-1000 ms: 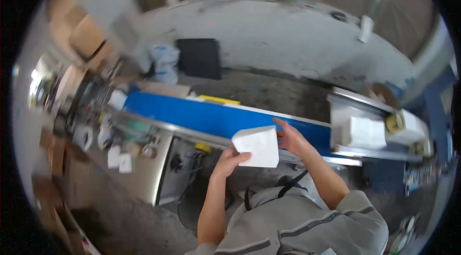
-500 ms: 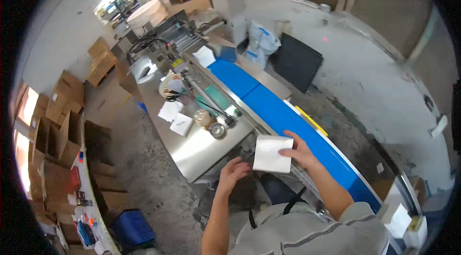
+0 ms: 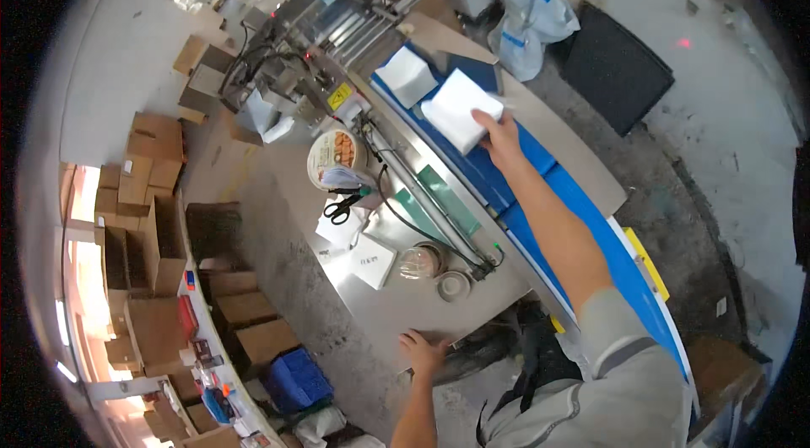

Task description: Placing small white boxes from a machine output onto a moving conveyor belt.

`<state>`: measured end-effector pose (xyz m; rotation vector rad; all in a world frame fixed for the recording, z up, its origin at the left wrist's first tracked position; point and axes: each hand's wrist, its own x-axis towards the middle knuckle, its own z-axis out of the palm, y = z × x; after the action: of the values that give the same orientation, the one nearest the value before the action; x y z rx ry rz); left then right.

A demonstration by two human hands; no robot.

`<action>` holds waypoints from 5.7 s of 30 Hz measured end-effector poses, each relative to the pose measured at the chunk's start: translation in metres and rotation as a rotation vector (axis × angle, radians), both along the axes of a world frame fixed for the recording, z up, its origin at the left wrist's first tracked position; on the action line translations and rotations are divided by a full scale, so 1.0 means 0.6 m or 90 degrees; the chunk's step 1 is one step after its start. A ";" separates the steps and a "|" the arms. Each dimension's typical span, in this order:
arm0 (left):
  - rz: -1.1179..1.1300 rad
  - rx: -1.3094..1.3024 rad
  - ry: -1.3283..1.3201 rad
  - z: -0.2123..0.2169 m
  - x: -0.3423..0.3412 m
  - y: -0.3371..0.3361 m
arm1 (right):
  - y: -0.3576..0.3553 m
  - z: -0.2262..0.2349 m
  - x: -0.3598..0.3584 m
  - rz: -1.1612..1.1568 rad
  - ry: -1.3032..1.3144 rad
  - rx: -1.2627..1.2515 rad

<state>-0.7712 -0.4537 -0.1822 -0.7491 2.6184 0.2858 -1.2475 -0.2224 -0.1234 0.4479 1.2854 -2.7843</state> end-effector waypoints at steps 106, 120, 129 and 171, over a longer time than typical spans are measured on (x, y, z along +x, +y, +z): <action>0.218 0.661 0.162 0.207 0.260 0.254 | 0.239 0.066 0.388 0.006 0.007 -0.025; 0.274 0.623 0.044 0.174 0.230 0.260 | 0.080 -0.154 0.149 -0.115 -0.147 0.286; 0.157 0.636 0.135 0.227 0.307 0.273 | 0.256 0.009 0.477 0.019 -0.116 0.131; -0.244 1.005 -0.418 0.288 0.632 1.142 | 0.989 0.264 1.692 -0.276 -0.184 0.446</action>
<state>-0.3918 0.2315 -0.0093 0.2196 1.1962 1.3974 -0.2322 0.3708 0.0349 1.2320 2.2711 -2.3062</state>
